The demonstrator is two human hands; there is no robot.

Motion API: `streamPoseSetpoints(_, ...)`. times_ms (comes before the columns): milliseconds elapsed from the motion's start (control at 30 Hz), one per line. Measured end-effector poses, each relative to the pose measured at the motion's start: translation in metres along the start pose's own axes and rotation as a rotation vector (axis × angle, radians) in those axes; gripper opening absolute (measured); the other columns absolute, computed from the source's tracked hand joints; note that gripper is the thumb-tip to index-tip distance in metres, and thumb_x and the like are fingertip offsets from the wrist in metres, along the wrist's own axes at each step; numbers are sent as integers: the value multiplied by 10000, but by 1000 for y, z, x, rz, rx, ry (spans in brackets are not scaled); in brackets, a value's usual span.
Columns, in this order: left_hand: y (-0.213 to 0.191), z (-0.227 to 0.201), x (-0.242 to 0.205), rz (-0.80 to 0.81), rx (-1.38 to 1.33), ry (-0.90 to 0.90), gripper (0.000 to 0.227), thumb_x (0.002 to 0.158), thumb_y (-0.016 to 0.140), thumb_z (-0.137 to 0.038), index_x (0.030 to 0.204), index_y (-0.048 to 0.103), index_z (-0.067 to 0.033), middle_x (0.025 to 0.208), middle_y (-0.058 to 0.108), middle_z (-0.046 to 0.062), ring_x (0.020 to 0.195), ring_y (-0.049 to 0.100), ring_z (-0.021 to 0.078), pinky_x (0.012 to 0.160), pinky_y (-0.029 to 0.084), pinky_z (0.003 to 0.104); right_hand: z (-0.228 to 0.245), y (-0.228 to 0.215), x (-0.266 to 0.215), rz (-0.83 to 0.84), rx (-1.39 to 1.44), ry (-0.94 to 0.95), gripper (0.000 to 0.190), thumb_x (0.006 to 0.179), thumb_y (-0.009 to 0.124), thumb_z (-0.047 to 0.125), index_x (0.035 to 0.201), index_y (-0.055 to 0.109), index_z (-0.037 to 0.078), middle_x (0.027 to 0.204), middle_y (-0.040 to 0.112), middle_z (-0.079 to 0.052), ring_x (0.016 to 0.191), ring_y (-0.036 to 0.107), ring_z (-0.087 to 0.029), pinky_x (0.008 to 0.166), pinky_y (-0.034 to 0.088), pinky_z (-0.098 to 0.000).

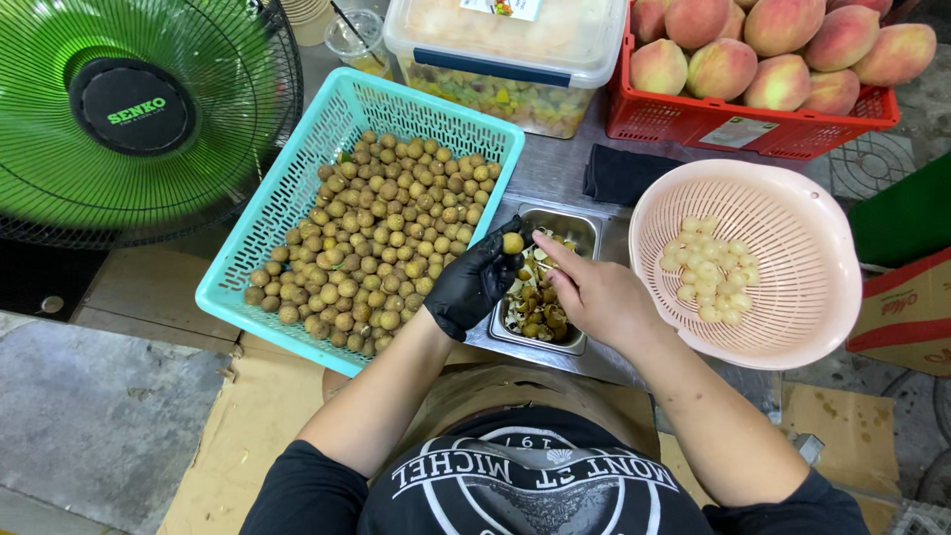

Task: The person picks up longans from a blue basket, peels them by hand, and places the fruit into a pink colander and the shells into a metal container.

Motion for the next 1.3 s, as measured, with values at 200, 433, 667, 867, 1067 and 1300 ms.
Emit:
streamPoseSetpoints(200,11,9,1,-28,63,-48,478,1030,617,-147,1491,525,-56,1273,676,42,1033,641,118,899,535,240,-3,-3,5,-30,-106,-124,571,965,567,290,1516,439,372,683,682,-174,586,659,-392,578,525,-529)
streamPoseSetpoints(433,16,9,-1,23,65,-19,504,1003,616,-139,1498,526,-100,1294,661,39,1034,647,104,877,531,226,-5,-14,6,55,-173,4,595,974,549,322,1542,387,391,610,645,-181,559,656,-387,572,534,-521)
streamPoseSetpoints(667,2,17,9,-40,165,-23,390,1034,637,-186,1399,609,-53,1219,692,20,1012,621,84,836,522,222,-7,-12,4,83,-173,39,595,975,548,319,1537,392,434,607,644,-187,565,657,-382,592,535,-517)
streamPoseSetpoints(867,5,21,7,-63,328,-53,402,1056,621,-288,1402,630,-83,1176,683,-18,976,595,77,842,487,230,-4,-19,7,75,-186,-71,564,976,546,310,1513,419,431,702,687,-151,615,668,-373,594,537,-509)
streamPoseSetpoints(1067,3,23,4,-144,696,22,484,1027,588,-373,1408,614,-76,1183,701,-1,982,610,85,869,510,254,-11,-9,15,161,-232,-71,526,973,549,308,1477,475,439,740,704,-135,646,682,-360,623,541,-512)
streamPoseSetpoints(1300,-21,34,16,-228,782,43,481,1035,575,-366,1404,617,-61,1197,706,44,978,624,121,861,528,281,-26,34,13,-153,-282,-232,457,958,609,232,1409,595,301,696,665,-70,573,656,-295,505,515,-461)
Point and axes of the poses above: each hand's wrist, its own x-axis towards the middle knuckle, its own y-axis out of the palm, z = x × y, the point moved 2 cm from there along x, towards the middle knuckle
